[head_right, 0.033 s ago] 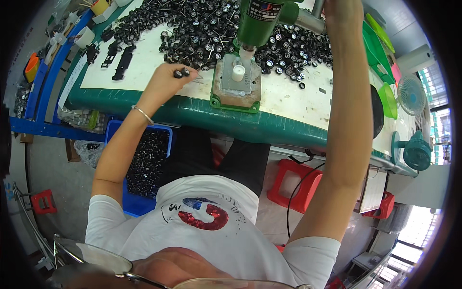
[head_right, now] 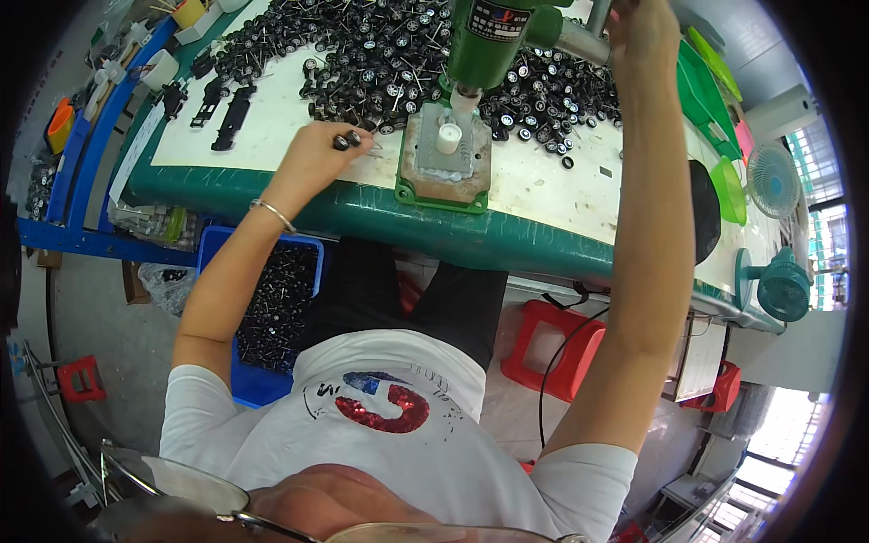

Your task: The person assembles small plastic components by hand using a manual press machine.

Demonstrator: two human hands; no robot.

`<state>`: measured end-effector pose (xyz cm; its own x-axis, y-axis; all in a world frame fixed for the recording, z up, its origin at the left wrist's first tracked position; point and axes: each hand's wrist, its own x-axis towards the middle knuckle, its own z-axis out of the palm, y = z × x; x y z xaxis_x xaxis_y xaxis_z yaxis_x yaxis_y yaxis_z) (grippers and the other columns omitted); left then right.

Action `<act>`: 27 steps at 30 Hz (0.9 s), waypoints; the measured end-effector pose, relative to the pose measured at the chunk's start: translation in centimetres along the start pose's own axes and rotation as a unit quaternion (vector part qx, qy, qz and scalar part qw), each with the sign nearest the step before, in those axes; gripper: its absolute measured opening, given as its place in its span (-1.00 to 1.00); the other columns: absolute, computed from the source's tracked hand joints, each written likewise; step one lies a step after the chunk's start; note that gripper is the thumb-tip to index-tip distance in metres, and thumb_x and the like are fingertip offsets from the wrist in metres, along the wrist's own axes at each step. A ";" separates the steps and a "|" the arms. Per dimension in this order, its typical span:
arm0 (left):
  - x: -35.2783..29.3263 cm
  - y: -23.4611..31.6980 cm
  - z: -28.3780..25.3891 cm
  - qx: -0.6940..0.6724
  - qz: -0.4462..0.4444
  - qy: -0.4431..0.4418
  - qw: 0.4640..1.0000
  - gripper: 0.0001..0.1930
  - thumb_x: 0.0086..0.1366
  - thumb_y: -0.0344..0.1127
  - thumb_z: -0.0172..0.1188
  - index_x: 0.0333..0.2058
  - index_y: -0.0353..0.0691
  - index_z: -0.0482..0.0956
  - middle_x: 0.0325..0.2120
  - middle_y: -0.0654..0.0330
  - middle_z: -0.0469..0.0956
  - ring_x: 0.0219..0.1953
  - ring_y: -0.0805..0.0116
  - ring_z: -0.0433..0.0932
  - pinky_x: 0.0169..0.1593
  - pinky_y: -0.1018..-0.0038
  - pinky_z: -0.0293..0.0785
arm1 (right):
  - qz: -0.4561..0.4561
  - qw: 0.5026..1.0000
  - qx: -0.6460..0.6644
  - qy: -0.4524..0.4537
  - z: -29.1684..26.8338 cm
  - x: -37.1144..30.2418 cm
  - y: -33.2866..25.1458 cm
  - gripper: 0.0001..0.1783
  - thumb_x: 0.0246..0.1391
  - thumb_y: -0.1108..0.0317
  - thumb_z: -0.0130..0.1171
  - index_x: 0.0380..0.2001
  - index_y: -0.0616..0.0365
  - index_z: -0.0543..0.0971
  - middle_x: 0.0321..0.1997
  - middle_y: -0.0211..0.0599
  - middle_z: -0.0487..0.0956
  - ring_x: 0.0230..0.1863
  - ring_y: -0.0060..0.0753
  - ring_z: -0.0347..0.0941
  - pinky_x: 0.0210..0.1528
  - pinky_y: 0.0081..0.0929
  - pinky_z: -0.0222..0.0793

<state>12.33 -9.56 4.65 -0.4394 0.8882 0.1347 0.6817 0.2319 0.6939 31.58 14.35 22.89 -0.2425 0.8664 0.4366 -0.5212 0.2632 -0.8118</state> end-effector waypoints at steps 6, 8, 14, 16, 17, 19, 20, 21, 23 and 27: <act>-1.5 0.9 1.4 0.168 0.094 0.029 0.981 -0.87 0.10 -0.37 0.23 -0.35 -0.21 0.58 -0.41 0.06 0.57 -0.34 0.03 0.58 -0.27 0.18 0.50 | 0.081 0.985 -0.152 -0.005 -8.2 -3.2 4.1 -0.65 0.22 0.08 0.08 -0.24 0.16 0.61 -0.46 -0.47 0.54 -0.54 -0.67 0.40 -0.58 -0.70 0.28; -2.1 0.3 1.5 0.200 0.114 0.051 0.972 -0.86 0.06 -0.42 0.26 -0.36 -0.21 0.56 -0.39 0.15 0.52 -0.38 0.05 0.56 -0.33 0.24 0.49 | 0.101 0.973 -0.208 0.000 -8.6 -5.2 5.6 -0.69 0.19 0.12 0.12 -0.23 0.13 0.61 -0.51 -0.46 0.54 -0.58 -0.68 0.40 -0.60 -0.72 0.29; -1.8 -0.3 1.3 0.148 0.086 0.095 0.981 -0.88 0.08 -0.47 0.21 -0.35 -0.26 0.55 -0.39 0.09 0.55 -0.33 0.00 0.56 -0.27 0.21 0.49 | 0.026 0.828 -0.528 -0.188 -10.8 -9.0 10.9 -0.76 0.08 0.20 0.20 -0.25 0.09 0.60 -0.32 -0.30 0.62 -0.35 -0.35 0.54 -0.30 -0.36 0.44; -1.6 -1.0 1.3 0.138 0.081 0.106 0.981 -0.87 0.07 -0.49 0.19 -0.35 -0.25 0.56 -0.39 0.09 0.57 -0.35 0.01 0.57 -0.28 0.23 0.49 | 0.010 0.752 -0.616 -0.234 -10.1 -10.0 11.6 -0.76 0.04 0.22 0.22 -0.24 0.07 0.58 -0.19 -0.31 0.59 -0.22 -0.22 0.56 -0.22 -0.32 0.44; -1.4 -0.9 1.2 0.126 0.079 0.114 0.982 -0.86 0.06 -0.51 0.18 -0.34 -0.25 0.58 -0.40 0.08 0.58 -0.36 0.03 0.57 -0.29 0.24 0.49 | 0.008 0.753 -0.615 -0.236 -10.1 -10.4 11.8 -0.76 0.04 0.22 0.22 -0.24 0.07 0.58 -0.19 -0.31 0.59 -0.22 -0.22 0.56 -0.22 -0.32 0.44; -1.3 -0.8 0.7 0.066 0.051 0.108 0.991 -0.86 0.07 -0.51 0.18 -0.33 -0.27 0.59 -0.41 0.11 0.61 -0.41 0.13 0.58 -0.33 0.31 0.48 | -0.045 0.764 -0.608 -0.211 -9.9 -10.9 12.5 -0.73 0.03 0.22 0.24 -0.22 0.08 0.56 -0.20 -0.31 0.57 -0.23 -0.21 0.55 -0.22 -0.30 0.44; -1.3 -0.6 0.4 0.003 0.026 0.097 0.995 -0.85 0.08 -0.52 0.18 -0.33 -0.29 0.61 -0.42 0.14 0.63 -0.47 0.23 0.58 -0.37 0.37 0.47 | -0.046 0.778 -0.591 -0.207 -9.9 -10.9 12.7 -0.71 0.02 0.24 0.25 -0.18 0.06 0.54 -0.22 -0.32 0.57 -0.26 -0.24 0.55 -0.23 -0.31 0.43; -1.2 -0.3 -0.1 0.004 0.025 0.100 0.995 -0.85 0.08 -0.52 0.18 -0.33 -0.29 0.61 -0.42 0.14 0.63 -0.47 0.23 0.58 -0.37 0.37 0.47 | -0.048 0.779 -0.589 -0.209 -10.1 -10.7 12.6 -0.71 0.02 0.24 0.25 -0.18 0.06 0.54 -0.22 -0.32 0.57 -0.26 -0.24 0.55 -0.23 -0.31 0.43; -0.9 0.0 -0.9 -0.219 -0.098 0.032 0.970 -0.87 0.13 -0.50 0.21 -0.32 -0.36 0.61 -0.46 0.25 0.63 -0.54 0.49 0.50 -0.45 0.51 0.40 | -0.019 0.766 -0.595 -0.243 -10.2 -10.3 12.2 -0.70 0.01 0.28 0.25 -0.15 0.05 0.53 -0.22 -0.31 0.58 -0.28 -0.26 0.54 -0.24 -0.33 0.43; -0.5 -0.3 -1.1 -0.431 -0.126 0.017 0.893 -0.84 0.14 -0.47 0.28 -0.29 -0.37 0.60 -0.51 0.26 0.56 -0.55 0.61 0.43 -0.54 0.66 0.20 | -0.008 0.781 -0.572 -0.250 -9.4 -11.0 11.5 -0.74 0.00 0.35 0.25 -0.19 0.08 0.54 -0.29 -0.29 0.56 -0.31 -0.25 0.52 -0.26 -0.30 0.41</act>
<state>11.73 -10.45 5.15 -0.5436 0.8344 -0.0915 -0.1382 0.0185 0.9902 35.93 11.84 5.14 -0.6816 0.6606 0.3146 0.4763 0.7269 -0.4946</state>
